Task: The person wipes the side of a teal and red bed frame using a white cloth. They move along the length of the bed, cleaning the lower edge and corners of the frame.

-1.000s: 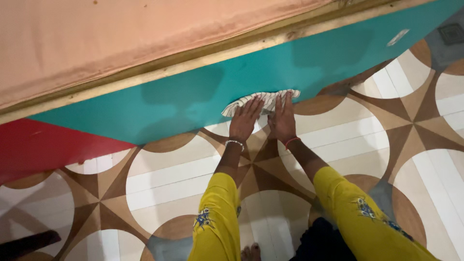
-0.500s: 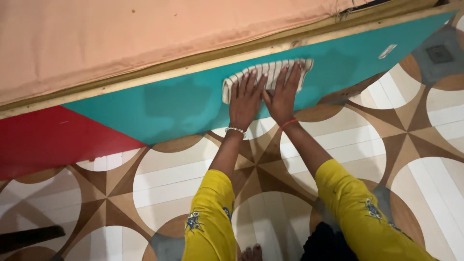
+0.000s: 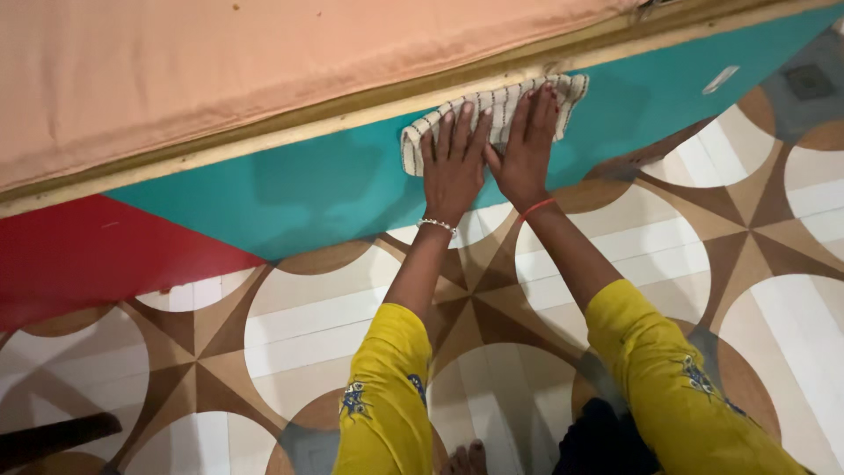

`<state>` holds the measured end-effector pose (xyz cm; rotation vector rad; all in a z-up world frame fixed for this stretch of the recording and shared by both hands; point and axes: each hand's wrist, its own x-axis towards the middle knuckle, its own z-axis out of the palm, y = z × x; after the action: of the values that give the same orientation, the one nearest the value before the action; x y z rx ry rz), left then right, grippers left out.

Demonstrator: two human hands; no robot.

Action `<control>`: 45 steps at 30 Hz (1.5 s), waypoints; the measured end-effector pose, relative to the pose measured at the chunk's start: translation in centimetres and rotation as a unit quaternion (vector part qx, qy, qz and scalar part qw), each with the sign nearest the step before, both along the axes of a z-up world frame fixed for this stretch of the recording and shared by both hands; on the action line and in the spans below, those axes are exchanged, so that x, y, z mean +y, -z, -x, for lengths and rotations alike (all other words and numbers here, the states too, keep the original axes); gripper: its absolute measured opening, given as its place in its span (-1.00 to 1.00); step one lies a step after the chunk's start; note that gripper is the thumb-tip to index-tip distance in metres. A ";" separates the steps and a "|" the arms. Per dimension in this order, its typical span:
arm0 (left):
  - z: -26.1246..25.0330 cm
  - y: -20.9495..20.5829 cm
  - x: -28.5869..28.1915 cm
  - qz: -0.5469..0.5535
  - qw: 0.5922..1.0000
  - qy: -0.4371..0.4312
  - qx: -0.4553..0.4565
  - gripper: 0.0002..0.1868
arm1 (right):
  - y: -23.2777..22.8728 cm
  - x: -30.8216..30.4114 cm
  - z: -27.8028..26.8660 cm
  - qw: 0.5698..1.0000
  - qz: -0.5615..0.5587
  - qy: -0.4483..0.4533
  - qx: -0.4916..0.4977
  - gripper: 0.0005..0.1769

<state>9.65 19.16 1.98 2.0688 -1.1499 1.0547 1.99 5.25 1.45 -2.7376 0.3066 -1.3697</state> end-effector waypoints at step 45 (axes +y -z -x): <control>-3.9 3.7 3.2 0.030 0.996 -0.084 -0.015 -0.39 | -0.8 5.3 -1.6 0.994 0.101 -0.018 -0.026 -0.07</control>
<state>13.55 22.35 -1.73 2.1389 -0.9597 1.1871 3.57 10.52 2.28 -2.8423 0.1220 -1.5398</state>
